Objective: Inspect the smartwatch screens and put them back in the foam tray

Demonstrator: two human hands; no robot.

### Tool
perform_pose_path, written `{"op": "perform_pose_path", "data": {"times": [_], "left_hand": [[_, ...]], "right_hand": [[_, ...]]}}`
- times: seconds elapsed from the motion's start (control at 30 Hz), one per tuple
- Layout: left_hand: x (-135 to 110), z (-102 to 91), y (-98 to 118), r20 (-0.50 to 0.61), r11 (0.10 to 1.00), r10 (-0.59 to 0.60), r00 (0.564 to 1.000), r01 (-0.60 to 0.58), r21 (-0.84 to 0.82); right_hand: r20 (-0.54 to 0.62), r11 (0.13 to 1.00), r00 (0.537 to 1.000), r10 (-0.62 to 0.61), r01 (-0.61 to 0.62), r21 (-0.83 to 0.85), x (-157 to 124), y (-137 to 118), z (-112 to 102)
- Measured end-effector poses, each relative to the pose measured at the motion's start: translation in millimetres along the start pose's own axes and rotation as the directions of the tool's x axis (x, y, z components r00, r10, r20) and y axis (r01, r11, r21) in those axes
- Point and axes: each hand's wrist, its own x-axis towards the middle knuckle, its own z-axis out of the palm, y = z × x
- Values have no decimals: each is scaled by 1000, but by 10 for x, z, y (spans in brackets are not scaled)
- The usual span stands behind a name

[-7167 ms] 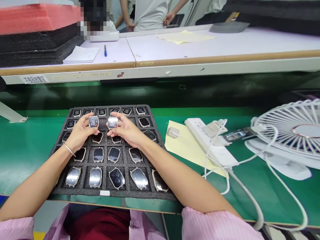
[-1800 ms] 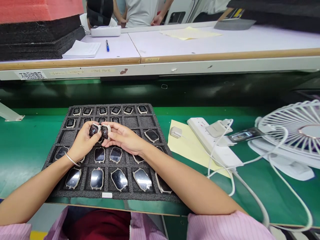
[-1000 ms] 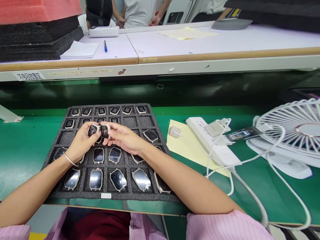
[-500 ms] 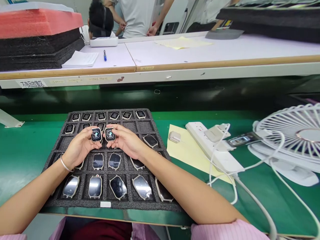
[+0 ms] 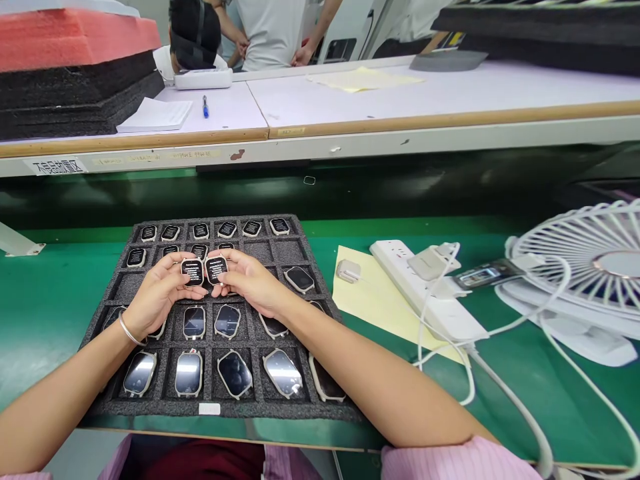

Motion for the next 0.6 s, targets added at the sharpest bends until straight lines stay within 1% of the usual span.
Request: {"op": "perform_pose_path", "data": {"times": [0.27,0.6], "left_hand": [[-5,-1,4,21,1000,-4,1000,3,9],[5,1,-21,18,999,11,1000,-11,35]], "right_hand": [[5,1000,1000,-1,2,-23,4,5,-8],[30,999,999,-18,20,-42,-8,-1,-3]]}}
